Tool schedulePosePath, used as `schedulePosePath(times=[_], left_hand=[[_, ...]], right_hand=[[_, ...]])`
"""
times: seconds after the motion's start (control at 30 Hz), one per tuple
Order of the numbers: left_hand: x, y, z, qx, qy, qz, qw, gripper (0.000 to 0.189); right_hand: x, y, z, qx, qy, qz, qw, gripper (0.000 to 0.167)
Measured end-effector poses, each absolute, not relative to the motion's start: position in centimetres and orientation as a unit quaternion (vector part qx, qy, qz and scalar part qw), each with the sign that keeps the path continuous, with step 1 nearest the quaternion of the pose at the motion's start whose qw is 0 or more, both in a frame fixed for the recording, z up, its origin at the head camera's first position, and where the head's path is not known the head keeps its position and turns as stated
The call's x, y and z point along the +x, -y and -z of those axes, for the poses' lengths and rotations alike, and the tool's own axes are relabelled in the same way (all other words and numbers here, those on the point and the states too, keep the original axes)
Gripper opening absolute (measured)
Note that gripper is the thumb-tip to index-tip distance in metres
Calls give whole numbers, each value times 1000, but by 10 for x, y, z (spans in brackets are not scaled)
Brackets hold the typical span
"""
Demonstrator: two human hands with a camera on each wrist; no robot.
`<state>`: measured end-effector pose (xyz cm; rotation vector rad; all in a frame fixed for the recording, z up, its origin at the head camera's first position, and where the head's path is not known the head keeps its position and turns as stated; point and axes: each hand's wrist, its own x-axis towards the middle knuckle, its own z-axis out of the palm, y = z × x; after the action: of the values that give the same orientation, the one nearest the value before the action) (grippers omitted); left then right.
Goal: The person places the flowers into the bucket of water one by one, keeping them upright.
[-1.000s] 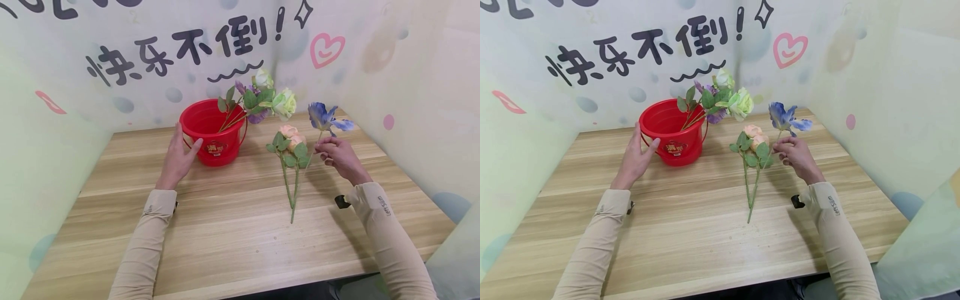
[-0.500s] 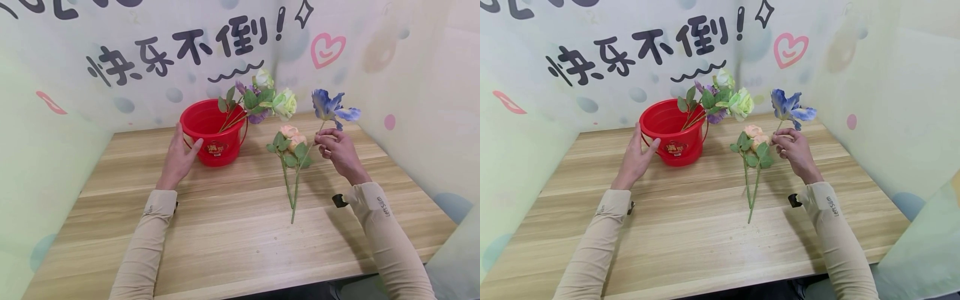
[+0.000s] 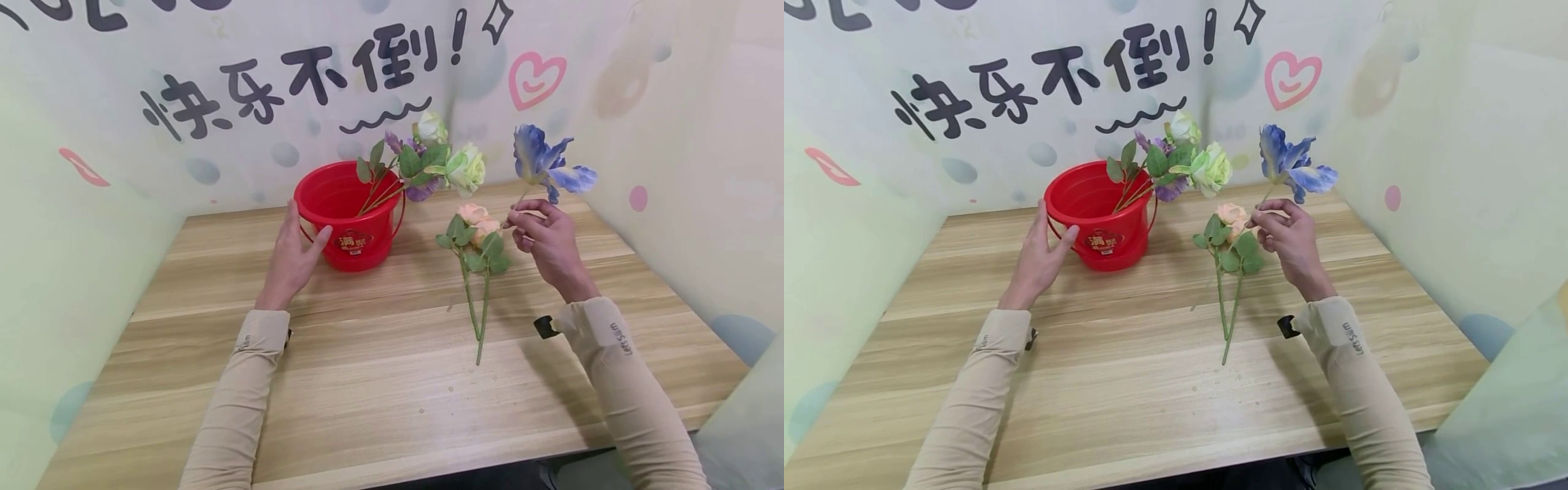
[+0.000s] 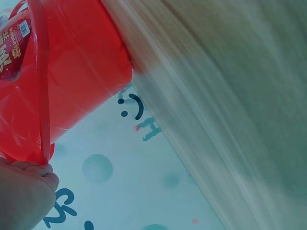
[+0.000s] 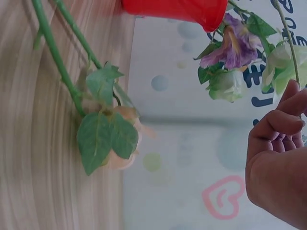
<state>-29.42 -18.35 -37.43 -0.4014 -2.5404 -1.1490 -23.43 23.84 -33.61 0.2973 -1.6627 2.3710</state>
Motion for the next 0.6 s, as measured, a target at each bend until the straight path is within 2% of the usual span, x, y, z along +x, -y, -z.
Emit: schedulePosePath(times=[0.6], left_hand=[[-294,184,375,-141,886,410,163,98]], right_hand=[[-238,-198,330,132,584,-791,125,12]])
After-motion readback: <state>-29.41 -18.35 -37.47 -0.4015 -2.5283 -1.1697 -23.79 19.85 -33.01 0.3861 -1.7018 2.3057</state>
